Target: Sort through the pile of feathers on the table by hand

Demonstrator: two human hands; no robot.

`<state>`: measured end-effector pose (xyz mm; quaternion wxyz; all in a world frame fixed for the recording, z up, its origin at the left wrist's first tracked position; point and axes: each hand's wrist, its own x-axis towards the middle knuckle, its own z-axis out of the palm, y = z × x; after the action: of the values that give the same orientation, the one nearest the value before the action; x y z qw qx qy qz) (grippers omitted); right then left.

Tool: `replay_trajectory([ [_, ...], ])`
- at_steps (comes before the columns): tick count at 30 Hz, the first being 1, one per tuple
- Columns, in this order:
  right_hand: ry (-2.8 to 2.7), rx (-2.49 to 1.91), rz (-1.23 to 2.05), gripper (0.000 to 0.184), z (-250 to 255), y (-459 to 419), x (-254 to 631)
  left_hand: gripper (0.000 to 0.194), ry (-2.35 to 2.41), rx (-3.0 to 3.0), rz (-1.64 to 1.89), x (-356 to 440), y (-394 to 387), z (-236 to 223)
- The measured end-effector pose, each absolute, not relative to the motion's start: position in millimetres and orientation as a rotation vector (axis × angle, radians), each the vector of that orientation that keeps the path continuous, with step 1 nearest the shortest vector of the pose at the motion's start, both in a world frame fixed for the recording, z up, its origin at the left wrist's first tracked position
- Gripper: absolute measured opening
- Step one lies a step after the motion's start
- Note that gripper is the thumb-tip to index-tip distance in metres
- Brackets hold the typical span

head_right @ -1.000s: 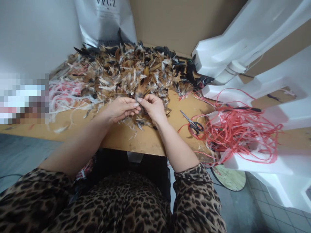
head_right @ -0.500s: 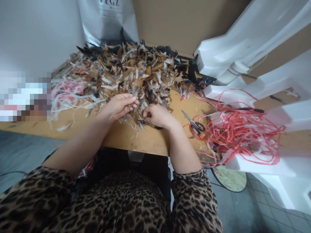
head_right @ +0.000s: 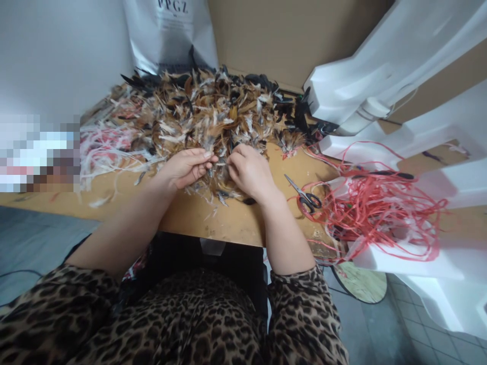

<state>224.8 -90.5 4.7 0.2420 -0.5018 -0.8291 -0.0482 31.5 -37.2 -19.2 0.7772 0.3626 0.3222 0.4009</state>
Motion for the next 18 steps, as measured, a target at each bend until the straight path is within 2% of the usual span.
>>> replay_trajectory([
  [5,-2.206,-1.266,-0.417,0.024,-4,-85,226,0.010,0.671,0.720,0.746,30,-37,-19],
  [10,-2.201,-1.247,-0.489,0.024,-9,-85,222,0.012,0.602,0.677,0.653,29,-39,-19],
  [14,-2.122,-1.206,-0.344,0.019,-9,-87,217,0.011,0.622,0.717,0.710,32,-41,-18],
  [18,-1.746,-1.262,0.040,0.016,-9,-87,214,0.010,0.647,0.851,0.874,34,-43,-16],
])
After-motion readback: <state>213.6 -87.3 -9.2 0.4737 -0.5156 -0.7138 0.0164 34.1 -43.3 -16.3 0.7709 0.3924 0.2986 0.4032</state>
